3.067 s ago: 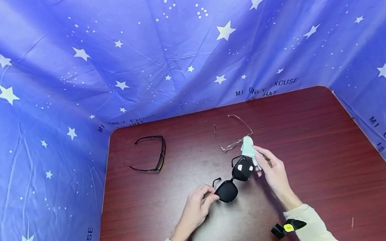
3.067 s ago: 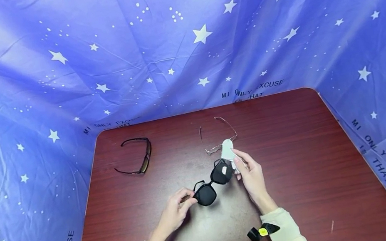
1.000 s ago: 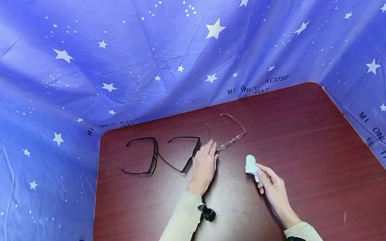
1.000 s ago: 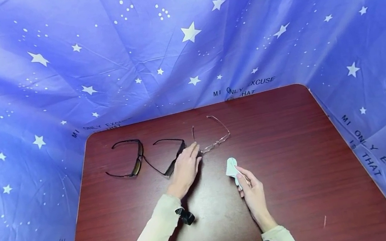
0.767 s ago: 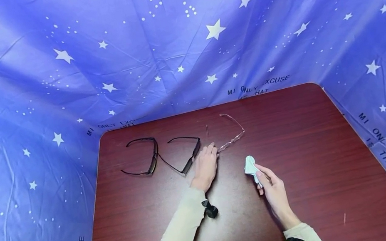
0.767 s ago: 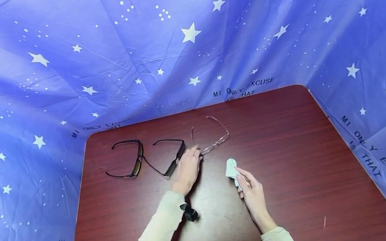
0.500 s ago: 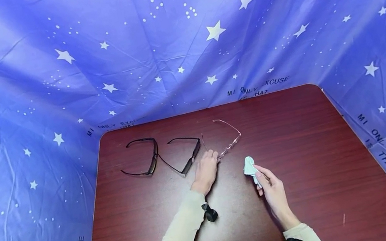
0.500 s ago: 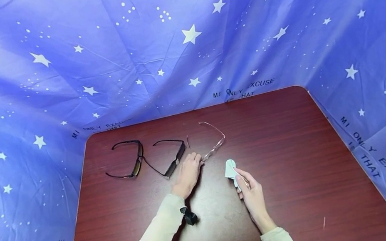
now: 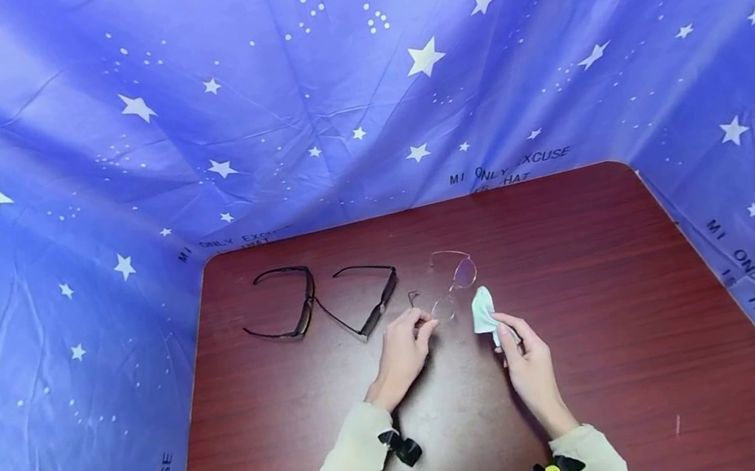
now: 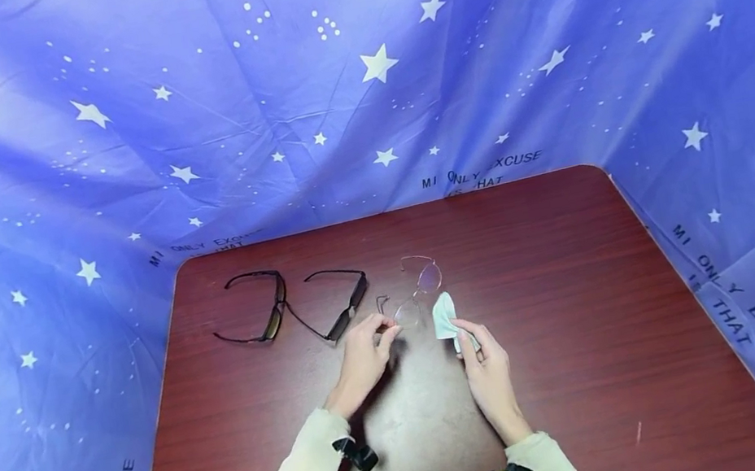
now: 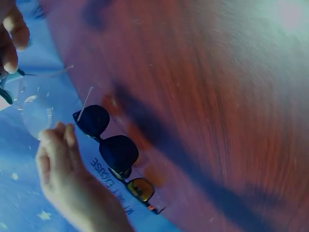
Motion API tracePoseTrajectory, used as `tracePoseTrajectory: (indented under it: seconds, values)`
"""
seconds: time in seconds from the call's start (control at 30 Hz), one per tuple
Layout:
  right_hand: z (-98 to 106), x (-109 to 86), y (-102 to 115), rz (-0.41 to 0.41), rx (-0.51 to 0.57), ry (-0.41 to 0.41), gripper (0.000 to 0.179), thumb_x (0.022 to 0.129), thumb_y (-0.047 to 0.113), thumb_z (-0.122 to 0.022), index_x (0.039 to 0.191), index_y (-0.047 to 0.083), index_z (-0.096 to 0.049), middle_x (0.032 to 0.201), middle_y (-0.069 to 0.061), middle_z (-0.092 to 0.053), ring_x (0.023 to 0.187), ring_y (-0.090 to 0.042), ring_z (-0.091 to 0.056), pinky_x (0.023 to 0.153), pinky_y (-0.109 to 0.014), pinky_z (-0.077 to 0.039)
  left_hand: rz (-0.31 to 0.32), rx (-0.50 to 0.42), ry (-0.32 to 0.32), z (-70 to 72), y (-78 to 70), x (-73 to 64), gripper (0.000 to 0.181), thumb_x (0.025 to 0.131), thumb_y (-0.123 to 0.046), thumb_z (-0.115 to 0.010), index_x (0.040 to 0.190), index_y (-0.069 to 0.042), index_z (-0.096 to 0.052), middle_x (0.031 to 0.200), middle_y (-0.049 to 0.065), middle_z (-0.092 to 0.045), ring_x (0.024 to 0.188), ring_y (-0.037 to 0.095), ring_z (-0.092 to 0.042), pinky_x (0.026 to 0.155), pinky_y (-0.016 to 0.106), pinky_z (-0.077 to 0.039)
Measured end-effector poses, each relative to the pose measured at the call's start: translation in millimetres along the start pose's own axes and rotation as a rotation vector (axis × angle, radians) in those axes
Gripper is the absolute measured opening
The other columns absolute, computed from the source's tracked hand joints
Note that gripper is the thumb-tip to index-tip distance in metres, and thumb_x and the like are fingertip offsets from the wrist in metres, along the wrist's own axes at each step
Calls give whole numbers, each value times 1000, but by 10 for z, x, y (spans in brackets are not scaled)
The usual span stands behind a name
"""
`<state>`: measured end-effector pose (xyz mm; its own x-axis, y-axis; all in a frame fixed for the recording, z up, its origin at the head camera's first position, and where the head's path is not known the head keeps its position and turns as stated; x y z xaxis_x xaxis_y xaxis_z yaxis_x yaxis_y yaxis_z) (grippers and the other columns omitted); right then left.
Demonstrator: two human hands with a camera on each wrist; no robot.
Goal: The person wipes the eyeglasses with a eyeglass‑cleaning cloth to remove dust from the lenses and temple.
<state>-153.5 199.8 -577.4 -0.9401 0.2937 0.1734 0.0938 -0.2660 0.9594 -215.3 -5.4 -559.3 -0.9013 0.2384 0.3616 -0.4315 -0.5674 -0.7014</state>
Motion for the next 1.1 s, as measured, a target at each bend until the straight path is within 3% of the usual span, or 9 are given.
tracePoseTrajectory:
  seconds: [0.17, 0.3, 0.4, 0.53, 0.73, 0.97, 1.1]
  values:
    - [-167, 45, 438, 359, -127, 12, 30, 94, -11, -64, 117, 5, -75, 93, -12, -65, 74, -3, -50, 56, -16, -40, 63, -136, -36, 187, -133, -88, 7, 93, -10, -75, 89, -5, -71, 84, 6, -74, 77, 16, -72, 74, 36, -61]
    - [-311, 36, 657, 487, -200, 39, 33, 92, -9, -67, 118, 9, -76, 100, -9, -66, 72, -5, -50, 56, -19, -41, 100, -230, -58, 301, -236, -156, 8, 92, -10, -77, 88, -5, -72, 84, 7, -75, 75, 17, -72, 71, 38, -61]
    - [-385, 3, 769, 538, -236, 42, 34, 91, -6, -68, 120, 11, -76, 100, -5, -65, 69, -6, -51, 58, -21, -43, 99, -259, -82, 399, -316, -206, 8, 91, -10, -77, 88, -6, -72, 83, 6, -74, 75, 16, -71, 68, 35, -61]
    - [-476, -78, 866, 588, -184, 87, 34, 90, -4, -67, 120, 9, -76, 98, -4, -65, 68, -7, -51, 57, -20, -44, 86, -273, -116, 516, -378, -258, 8, 91, -9, -77, 87, -6, -72, 84, 6, -74, 76, 16, -72, 68, 32, -60]
    - [-556, -164, 943, 672, -186, 146, 31, 90, 3, -66, 118, 11, -78, 96, -1, -65, 69, -7, -53, 57, -17, -43, 135, -318, -122, 557, -307, -350, 6, 90, -6, -78, 85, -6, -73, 84, 7, -76, 78, 17, -74, 74, 31, -61]
    - [-492, -35, 938, 643, -256, 86, 32, 91, 4, -67, 120, 14, -78, 94, 0, -64, 68, -8, -52, 57, -21, -43, 203, -379, -125, 551, -229, -448, 3, 91, -6, -77, 89, -8, -75, 87, 5, -77, 79, 15, -74, 72, 26, -58]
    - [-567, -121, 986, 678, -220, 145, 32, 91, 3, -65, 119, 12, -78, 94, -2, -65, 69, -8, -54, 58, -19, -44, 261, -414, -123, 561, -178, -484, 3, 91, -8, -76, 93, -5, -76, 90, 7, -78, 83, 16, -74, 76, 28, -59]
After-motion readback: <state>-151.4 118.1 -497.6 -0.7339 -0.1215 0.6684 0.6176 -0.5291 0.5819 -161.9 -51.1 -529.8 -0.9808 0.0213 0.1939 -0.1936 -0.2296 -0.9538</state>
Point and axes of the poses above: each hand's wrist, its own x-axis towards the middle knuckle, its own z-axis out of the back of the hand, y = z × x, the point moved 10 cm from there along x, towards the middle knuckle
